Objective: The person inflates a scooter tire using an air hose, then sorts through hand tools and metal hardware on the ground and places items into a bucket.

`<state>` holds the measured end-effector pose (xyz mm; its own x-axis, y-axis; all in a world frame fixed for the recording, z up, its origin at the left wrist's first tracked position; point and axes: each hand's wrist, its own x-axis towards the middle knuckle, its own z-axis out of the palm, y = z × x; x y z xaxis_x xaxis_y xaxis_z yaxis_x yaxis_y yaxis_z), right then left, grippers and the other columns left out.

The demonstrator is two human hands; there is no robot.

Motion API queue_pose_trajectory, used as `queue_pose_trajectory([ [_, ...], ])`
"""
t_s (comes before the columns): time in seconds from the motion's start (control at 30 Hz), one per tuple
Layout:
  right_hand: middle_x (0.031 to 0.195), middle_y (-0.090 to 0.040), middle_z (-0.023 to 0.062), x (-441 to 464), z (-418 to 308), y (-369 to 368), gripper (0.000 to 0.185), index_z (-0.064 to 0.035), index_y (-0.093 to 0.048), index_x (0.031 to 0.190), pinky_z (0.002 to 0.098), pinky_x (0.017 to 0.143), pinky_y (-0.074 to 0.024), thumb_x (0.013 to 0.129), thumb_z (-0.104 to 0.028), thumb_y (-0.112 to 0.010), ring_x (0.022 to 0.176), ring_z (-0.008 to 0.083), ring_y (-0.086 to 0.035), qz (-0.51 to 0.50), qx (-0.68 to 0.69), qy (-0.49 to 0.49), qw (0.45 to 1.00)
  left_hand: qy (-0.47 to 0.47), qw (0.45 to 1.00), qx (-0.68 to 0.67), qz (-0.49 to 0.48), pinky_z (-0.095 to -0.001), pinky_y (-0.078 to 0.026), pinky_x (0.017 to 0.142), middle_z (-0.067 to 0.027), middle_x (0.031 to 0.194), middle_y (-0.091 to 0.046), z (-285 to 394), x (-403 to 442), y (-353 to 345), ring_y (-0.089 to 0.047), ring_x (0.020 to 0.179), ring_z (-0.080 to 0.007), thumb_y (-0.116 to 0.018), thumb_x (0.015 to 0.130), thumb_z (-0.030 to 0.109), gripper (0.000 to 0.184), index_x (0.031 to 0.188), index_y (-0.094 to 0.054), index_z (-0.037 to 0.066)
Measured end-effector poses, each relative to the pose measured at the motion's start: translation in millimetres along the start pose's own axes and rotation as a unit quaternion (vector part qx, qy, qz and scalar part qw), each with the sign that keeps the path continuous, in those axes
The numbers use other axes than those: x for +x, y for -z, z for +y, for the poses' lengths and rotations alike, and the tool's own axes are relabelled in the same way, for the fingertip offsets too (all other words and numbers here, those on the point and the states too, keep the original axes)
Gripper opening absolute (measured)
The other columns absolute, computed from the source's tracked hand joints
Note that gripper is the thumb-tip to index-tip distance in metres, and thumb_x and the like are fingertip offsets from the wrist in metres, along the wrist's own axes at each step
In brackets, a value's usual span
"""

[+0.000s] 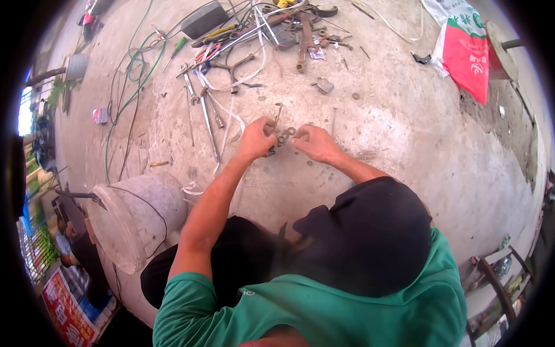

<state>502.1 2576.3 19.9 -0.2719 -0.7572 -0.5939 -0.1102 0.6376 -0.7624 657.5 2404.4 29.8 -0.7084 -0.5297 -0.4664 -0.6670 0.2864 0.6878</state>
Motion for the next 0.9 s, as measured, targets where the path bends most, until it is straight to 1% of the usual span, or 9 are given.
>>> queue_pose_trajectory([
  [0.13,0.081,-0.072,0.0087,4.1,-6.5,1.9,0.036,-0.0005,-0.071,0.107,0.0332,0.071,-0.0537,0.089,-0.031,-0.074,0.075,0.0154,-0.067,0.017,0.081,0.014,0.996,0.090,0.959,-0.247,-0.105,-0.0323,-0.054,0.070,-0.0066,0.090,-0.068,6.8,9.0,21.5,-0.064,0.072,-0.0182,-0.070,0.084,0.009,0.033,0.116,-0.066,-0.001],
  [0.23,0.077,-0.068,0.0032,0.8,-28.6,9.2,0.033,-0.0002,-0.070,0.104,0.0298,0.067,-0.0502,0.091,-0.029,-0.076,0.071,0.0099,-0.061,0.022,0.116,0.039,0.992,0.128,0.885,-0.399,-0.204,-0.0320,-0.052,0.068,-0.0054,0.091,-0.067,12.2,4.5,27.4,-0.062,0.073,-0.0169,-0.068,0.088,0.008,0.028,0.114,-0.065,0.000],
  [0.3,0.074,-0.063,-0.0034,-3.8,-42.7,9.6,0.029,-0.0004,-0.068,0.101,0.0267,0.065,-0.0457,0.092,-0.027,-0.076,0.068,0.0055,-0.054,0.021,0.136,0.052,0.989,0.130,0.856,-0.463,-0.189,-0.0331,-0.052,0.067,-0.0060,0.092,-0.066,12.5,0.3,17.6,-0.062,0.074,-0.0168,-0.068,0.089,0.010,0.024,0.112,-0.064,0.003],
  [0.43,0.073,-0.065,0.0015,-7.3,-45.5,2.5,0.031,-0.0014,-0.068,0.102,0.0297,0.064,-0.0485,0.089,-0.028,-0.079,0.066,0.0109,-0.058,0.046,0.086,0.075,0.992,0.133,0.803,-0.553,-0.177,-0.0353,-0.052,0.066,-0.0065,0.096,-0.066,11.3,-3.2,2.3,-0.062,0.079,-0.0176,-0.067,0.093,0.017,0.017,0.106,-0.061,0.008],
  [0.53,0.073,-0.069,0.0059,-10.8,-51.0,2.3,0.037,-0.0023,-0.069,0.105,0.0331,0.065,-0.0527,0.086,-0.032,-0.082,0.065,0.0185,-0.065,0.040,0.003,0.091,0.995,0.160,0.756,-0.611,-0.171,-0.0357,-0.053,0.066,-0.0082,0.096,-0.065,18.4,-2.5,-3.9,-0.063,0.077,-0.0189,-0.065,0.096,0.019,0.021,0.109,-0.058,0.004],
  [0.6,0.072,-0.069,0.0065,-10.1,-52.4,1.7,0.038,-0.0028,-0.069,0.107,0.0338,0.065,-0.0530,0.086,-0.032,-0.082,0.065,0.0203,-0.066,0.050,-0.047,0.117,0.991,0.168,0.770,-0.593,-0.162,-0.0365,-0.053,0.065,-0.0082,0.094,-0.064,30.6,-6.6,0.9,-0.064,0.077,-0.0196,-0.066,0.095,0.018,0.020,0.107,-0.057,0.005],
  [0.7,0.070,-0.063,0.0048,-17.7,-61.7,7.8,0.036,-0.0020,-0.070,0.109,0.0311,0.062,-0.0479,0.086,-0.027,-0.081,0.064,0.0138,-0.058,0.030,-0.039,0.159,0.986,0.164,0.796,-0.571,-0.119,-0.0360,-0.052,0.064,-0.0079,0.090,-0.064,28.8,-6.6,4.0,-0.064,0.076,-0.0193,-0.068,0.094,0.017,0.019,0.105,-0.058,0.005],
  [0.83,0.068,-0.061,0.0031,-10.2,-51.7,10.1,0.037,-0.0022,-0.070,0.112,0.0319,0.063,-0.0475,0.086,-0.028,-0.078,0.064,0.0142,-0.056,0.094,0.060,0.111,0.988,0.162,0.834,-0.509,-0.139,-0.0318,-0.050,0.053,-0.0065,0.087,-0.066,8.4,-2.4,35.3,-0.066,0.067,-0.0174,-0.071,0.094,0.015,0.017,0.103,-0.059,0.007],
  [0.9,0.070,-0.065,0.0051,-3.5,-45.5,18.4,0.037,-0.0037,-0.071,0.110,0.0339,0.067,-0.0510,0.086,-0.031,-0.077,0.068,0.0183,-0.063,0.076,-0.003,0.094,0.993,0.144,0.922,-0.310,-0.181,-0.0317,-0.050,0.051,-0.0064,0.084,-0.066,2.3,-1.8,53.4,-0.067,0.065,-0.0171,-0.071,0.093,0.012,0.015,0.100,-0.059,0.007],
])
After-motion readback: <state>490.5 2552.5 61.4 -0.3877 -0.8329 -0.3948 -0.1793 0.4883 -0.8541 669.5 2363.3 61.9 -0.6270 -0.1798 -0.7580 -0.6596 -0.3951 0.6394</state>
